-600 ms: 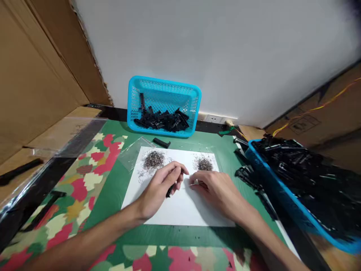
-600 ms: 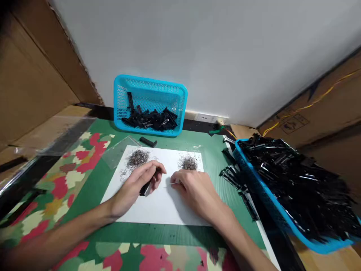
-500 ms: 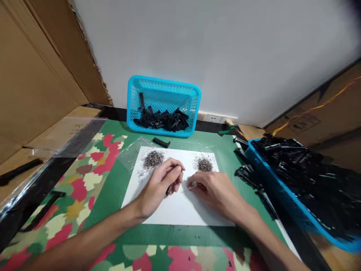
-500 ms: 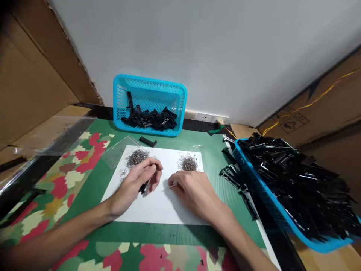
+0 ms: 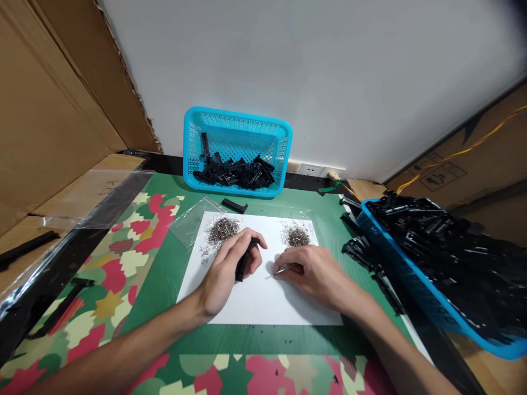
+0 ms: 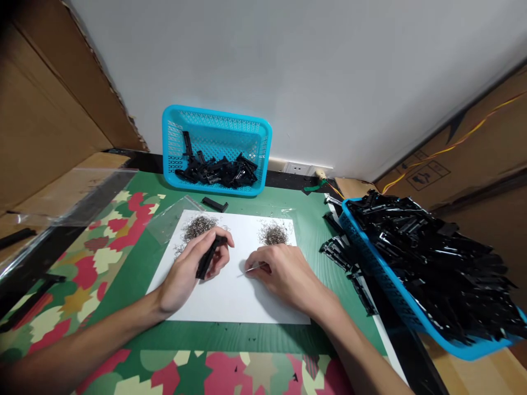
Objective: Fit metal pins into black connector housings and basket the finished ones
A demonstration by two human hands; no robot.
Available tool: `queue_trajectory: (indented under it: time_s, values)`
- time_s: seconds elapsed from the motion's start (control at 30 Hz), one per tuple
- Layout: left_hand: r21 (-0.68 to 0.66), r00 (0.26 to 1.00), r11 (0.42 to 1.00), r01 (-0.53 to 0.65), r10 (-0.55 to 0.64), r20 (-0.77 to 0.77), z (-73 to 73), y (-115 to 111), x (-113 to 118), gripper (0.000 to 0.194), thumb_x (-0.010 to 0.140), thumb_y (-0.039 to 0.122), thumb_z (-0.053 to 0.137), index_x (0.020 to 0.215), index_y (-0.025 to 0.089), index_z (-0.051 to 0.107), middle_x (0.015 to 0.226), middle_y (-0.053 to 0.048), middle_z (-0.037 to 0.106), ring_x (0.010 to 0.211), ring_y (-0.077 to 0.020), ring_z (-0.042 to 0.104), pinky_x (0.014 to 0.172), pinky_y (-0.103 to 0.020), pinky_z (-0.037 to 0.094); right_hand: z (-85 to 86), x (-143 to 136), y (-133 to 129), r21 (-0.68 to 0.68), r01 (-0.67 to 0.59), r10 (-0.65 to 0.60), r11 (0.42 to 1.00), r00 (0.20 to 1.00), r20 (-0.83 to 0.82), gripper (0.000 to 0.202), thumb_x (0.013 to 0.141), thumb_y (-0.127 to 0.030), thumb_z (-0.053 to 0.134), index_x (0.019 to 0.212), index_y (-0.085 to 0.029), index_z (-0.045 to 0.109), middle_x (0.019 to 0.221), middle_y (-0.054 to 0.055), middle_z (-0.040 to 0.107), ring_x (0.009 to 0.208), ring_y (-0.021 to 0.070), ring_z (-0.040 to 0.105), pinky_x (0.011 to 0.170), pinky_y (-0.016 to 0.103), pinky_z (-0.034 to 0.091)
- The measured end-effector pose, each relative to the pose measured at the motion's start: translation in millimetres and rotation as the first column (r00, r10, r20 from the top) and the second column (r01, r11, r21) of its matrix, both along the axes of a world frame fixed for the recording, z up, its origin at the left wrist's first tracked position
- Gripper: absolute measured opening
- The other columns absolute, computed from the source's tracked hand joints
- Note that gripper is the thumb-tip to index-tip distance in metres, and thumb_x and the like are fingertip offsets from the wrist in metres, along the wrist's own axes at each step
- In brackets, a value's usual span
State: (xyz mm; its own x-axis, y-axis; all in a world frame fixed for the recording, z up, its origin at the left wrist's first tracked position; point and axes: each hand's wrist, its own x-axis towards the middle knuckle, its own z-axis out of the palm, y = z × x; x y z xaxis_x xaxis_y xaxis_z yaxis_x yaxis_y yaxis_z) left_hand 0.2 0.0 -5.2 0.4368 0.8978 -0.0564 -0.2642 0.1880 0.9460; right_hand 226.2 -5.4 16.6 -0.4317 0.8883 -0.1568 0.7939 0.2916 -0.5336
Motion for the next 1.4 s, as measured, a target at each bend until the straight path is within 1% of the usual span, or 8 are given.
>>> queue_trajectory:
  time_s: [0.17, 0.3, 0.5, 0.63, 0.77, 1.07, 1.23, 1.4]
  values:
    - [-0.098, 0.999, 0.994, 0.041, -0.038, 0.039, 2.0, 0, 0, 0.035, 0.108, 0.055, 0.046, 0.099, 0.021, 0.051, 0.07, 0.004, 0.051, 0.055, -0.008, 0.04, 0.048, -0.017, 0.028, 7.4, -3, -2, -0.023, -0.013, 0.013, 1.0, 1.0, 0.007, 0.011, 0.097, -0.02, 0.066, 0.095, -0.025, 0.075, 0.084, -0.001, 0.075, 0.07, 0.0147, 0.061, 0.066, 0.029, 0.034]
    - [-0.071, 0.998, 0.996, 0.051, -0.052, -0.021, 3.6, -2, 3, 0.031, 0.107, 0.057, 0.049, 0.113, 0.026, 0.049, 0.073, 0.004, 0.057, 0.049, -0.0089, 0.046, 0.041, -0.017, 0.028, 12.4, -1, -6, -0.062, -0.012, -0.003, 0.998, 0.973, -0.233, 0.012, 0.105, -0.027, 0.057, 0.098, -0.023, 0.066, 0.083, 0.0, 0.067, 0.072, 0.0145, 0.054, 0.066, 0.028, 0.035]
    - [-0.091, 0.994, 0.99, 0.107, -0.108, -0.015, -1.2, -2, 2, 0.034, 0.1, 0.051, 0.067, 0.121, 0.027, 0.053, 0.067, 0.01, 0.033, 0.049, -0.0047, 0.026, 0.044, -0.015, 0.019, 7.9, -11, -9, -0.177, 0.112, -0.206, 0.978, 0.677, -0.707, 0.019, 0.102, -0.039, 0.067, 0.095, -0.021, 0.065, 0.087, 0.0, 0.058, 0.077, 0.0145, 0.049, 0.07, 0.028, 0.038]
    - [0.015, 0.986, 0.994, 0.107, -0.104, -0.128, -4.0, -2, 0, 0.03, 0.091, 0.041, 0.081, 0.108, 0.023, 0.063, 0.064, 0.01, 0.028, 0.05, -0.0041, 0.024, 0.045, -0.017, 0.021, 0.9, -26, -10, -0.29, 0.117, -0.309, 0.95, 0.502, -0.808, 0.022, 0.095, -0.04, 0.076, 0.091, -0.021, 0.066, 0.082, -0.001, 0.054, 0.068, 0.0119, 0.041, 0.061, 0.026, 0.033]
    - [0.062, 0.986, 0.997, 0.038, -0.028, -0.165, -4.4, -2, 0, 0.026, 0.095, 0.044, 0.076, 0.101, 0.021, 0.066, 0.065, 0.008, 0.033, 0.05, -0.0046, 0.028, 0.046, -0.019, 0.02, -4.9, -34, -10, -0.343, 0.125, -0.363, 0.931, 0.421, -0.831, 0.025, 0.091, -0.041, 0.08, 0.089, -0.02, 0.068, 0.08, -0.002, 0.053, 0.065, 0.0107, 0.039, 0.058, 0.025, 0.031]
    - [0.119, 0.965, 0.991, -0.059, 0.087, -0.246, -1.9, -4, 1, 0.023, 0.094, 0.042, 0.076, 0.098, 0.02, 0.071, 0.065, 0.006, 0.038, 0.055, -0.0084, 0.029, 0.051, -0.022, 0.024, -3.7, -29, -10, -0.327, 0.178, -0.372, 0.928, 0.507, -0.778, 0.026, 0.091, -0.044, 0.079, 0.091, -0.021, 0.069, 0.074, -0.003, 0.052, 0.064, 0.0119, 0.04, 0.058, 0.026, 0.032]
    - [0.226, 0.94, 0.971, -0.078, 0.147, -0.306, -0.6, -3, 2, 0.022, 0.095, 0.042, 0.073, 0.095, 0.02, 0.07, 0.07, 0.003, 0.046, 0.064, -0.0122, 0.037, 0.056, -0.023, 0.028, 2.7, -25, -12, -0.163, 0.285, -0.316, 0.945, 0.66, -0.681, 0.024, 0.096, -0.046, 0.072, 0.1, -0.022, 0.072, 0.072, -0.001, 0.053, 0.063, 0.0139, 0.043, 0.057, 0.028, 0.033]
    - [0.267, 0.917, 0.964, -0.001, 0.107, -0.385, -1.8, -5, 3, 0.02, 0.099, 0.04, 0.067, 0.097, 0.02, 0.069, 0.07, 0.004, 0.043, 0.065, -0.0128, 0.04, 0.059, -0.024, 0.03, 7.5, -19, -13, -0.029, 0.235, -0.21, 0.972, 0.794, -0.57, 0.018, 0.098, -0.036, 0.068, 0.09, -0.021, 0.072, 0.067, -0.002, 0.054, 0.061, 0.0128, 0.044, 0.057, 0.028, 0.034]
